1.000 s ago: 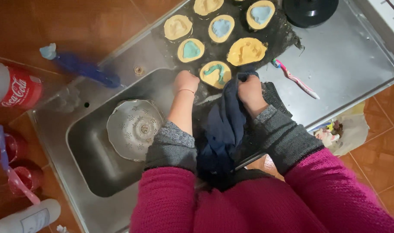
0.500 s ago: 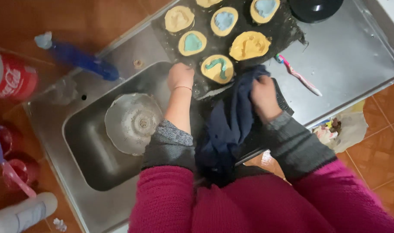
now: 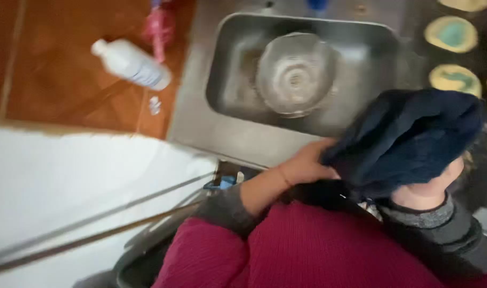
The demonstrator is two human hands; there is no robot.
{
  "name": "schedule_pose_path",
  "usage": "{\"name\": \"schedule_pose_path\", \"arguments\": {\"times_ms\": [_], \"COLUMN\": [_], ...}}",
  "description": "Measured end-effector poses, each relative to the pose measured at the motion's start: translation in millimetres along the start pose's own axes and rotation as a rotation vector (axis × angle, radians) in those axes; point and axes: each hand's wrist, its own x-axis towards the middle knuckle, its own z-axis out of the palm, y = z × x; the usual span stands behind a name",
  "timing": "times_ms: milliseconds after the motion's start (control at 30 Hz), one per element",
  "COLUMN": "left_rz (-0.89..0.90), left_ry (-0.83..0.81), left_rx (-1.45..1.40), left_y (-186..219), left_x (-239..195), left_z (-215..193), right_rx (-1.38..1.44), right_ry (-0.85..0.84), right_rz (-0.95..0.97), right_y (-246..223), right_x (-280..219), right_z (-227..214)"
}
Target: Cleaning and preparing dental impression molds in a laboratory setting.
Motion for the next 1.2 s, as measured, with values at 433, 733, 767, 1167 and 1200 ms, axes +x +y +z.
{"name": "schedule_pose_path", "arguments": {"times_ms": [433, 733, 767, 1167, 1200], "left_rz": [0.098, -0.613, -0.546, -0.009, 0.018], "left_ry": [1.036, 0.910, 0.918, 0.657, 0.596], "left_rx": [-0.228, 0.726, 0.811, 1.132, 1.062], "left_y": [102.4, -27.2, -34.2, -2.2, -12.3], "left_x": [-245.8, -182.3, -183.1, -166.8, -164.8], "left_z": [-264.8, -320.9, -320.0, -316.2, -315.2], "right_rx": [-0.026, -0.509, -0.516, -0.919, -0.989], "right_ry": [-0.652, -0.343, -0.262, -0.310, -0.336], "right_rz": [0.785, 0.833, 0.951, 0.560, 0.457], "right_y": [135.4, 160.6, 159.4, 333.2, 368.6], "right_x": [-36.3, -13.1, -7.3, 100.3, 105.6], "right_z": [111.4, 99.8, 104.7, 139.9, 139.6]}}
